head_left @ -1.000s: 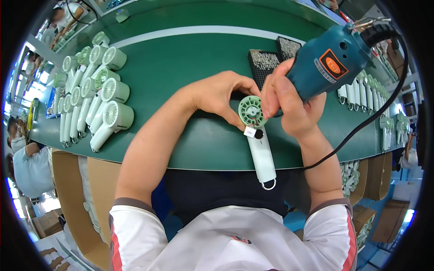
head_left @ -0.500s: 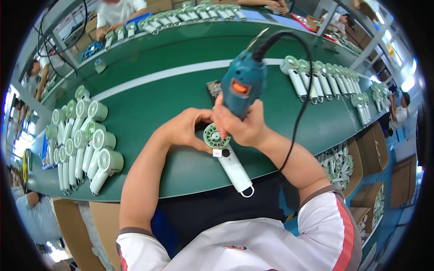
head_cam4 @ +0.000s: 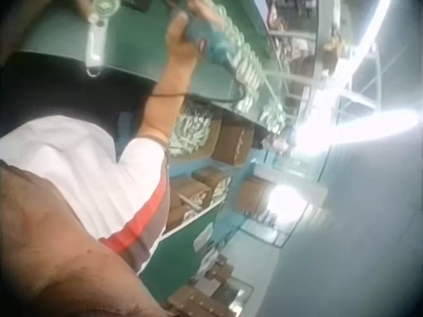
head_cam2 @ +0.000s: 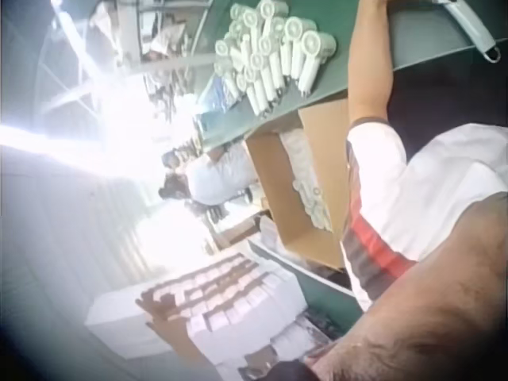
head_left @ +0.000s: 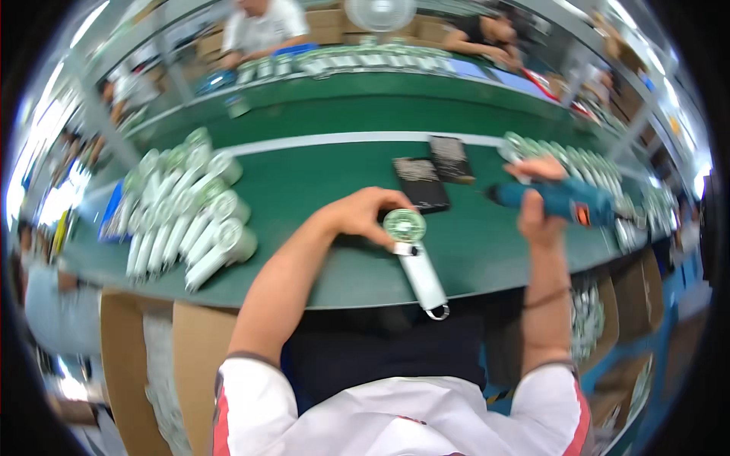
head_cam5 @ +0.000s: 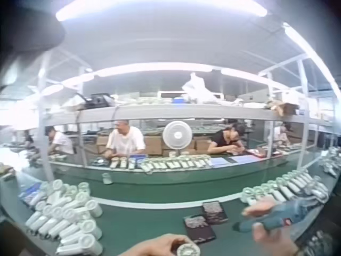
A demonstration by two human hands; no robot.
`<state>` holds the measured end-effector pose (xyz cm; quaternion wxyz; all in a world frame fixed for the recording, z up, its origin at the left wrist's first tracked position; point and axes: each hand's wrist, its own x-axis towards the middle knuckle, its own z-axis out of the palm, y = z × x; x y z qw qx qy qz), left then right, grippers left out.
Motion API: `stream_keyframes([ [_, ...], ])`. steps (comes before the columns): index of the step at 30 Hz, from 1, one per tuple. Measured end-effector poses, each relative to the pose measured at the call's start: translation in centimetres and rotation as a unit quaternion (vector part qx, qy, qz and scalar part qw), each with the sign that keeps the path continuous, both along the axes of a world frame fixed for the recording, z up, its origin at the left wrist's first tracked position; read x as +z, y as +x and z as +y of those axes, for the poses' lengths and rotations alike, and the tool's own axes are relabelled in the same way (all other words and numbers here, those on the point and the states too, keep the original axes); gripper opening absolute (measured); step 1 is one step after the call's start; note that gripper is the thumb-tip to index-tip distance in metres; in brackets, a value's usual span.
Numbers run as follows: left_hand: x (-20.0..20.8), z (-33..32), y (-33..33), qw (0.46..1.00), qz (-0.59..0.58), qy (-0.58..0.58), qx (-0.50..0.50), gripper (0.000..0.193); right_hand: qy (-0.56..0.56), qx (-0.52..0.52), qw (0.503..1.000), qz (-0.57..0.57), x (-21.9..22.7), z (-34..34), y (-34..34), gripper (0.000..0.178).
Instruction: Assembling handheld electric fans using an electric screwdriver on a factory production line.
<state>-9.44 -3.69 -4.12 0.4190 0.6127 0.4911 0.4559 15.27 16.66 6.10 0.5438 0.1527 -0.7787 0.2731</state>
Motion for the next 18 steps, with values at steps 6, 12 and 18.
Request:
stream_keyframes([
  [6,-0.4,0.0,0.0,0.999,0.023,0.011,0.021,0.071,0.083,-0.199,0.942,-0.258,-5.6,4.4,3.8,0.039],
  [12,0.0,-0.5,0.2,1.0,0.014,-0.013,0.02,0.071,0.202,-0.199,0.887,-0.364,-9.0,7.0,2.9,0.072],
  [18,0.3,-0.4,0.8,0.999,0.022,-0.003,0.023,0.072,0.227,-0.22,0.864,-0.393,-10.2,8.8,0.7,0.065],
])
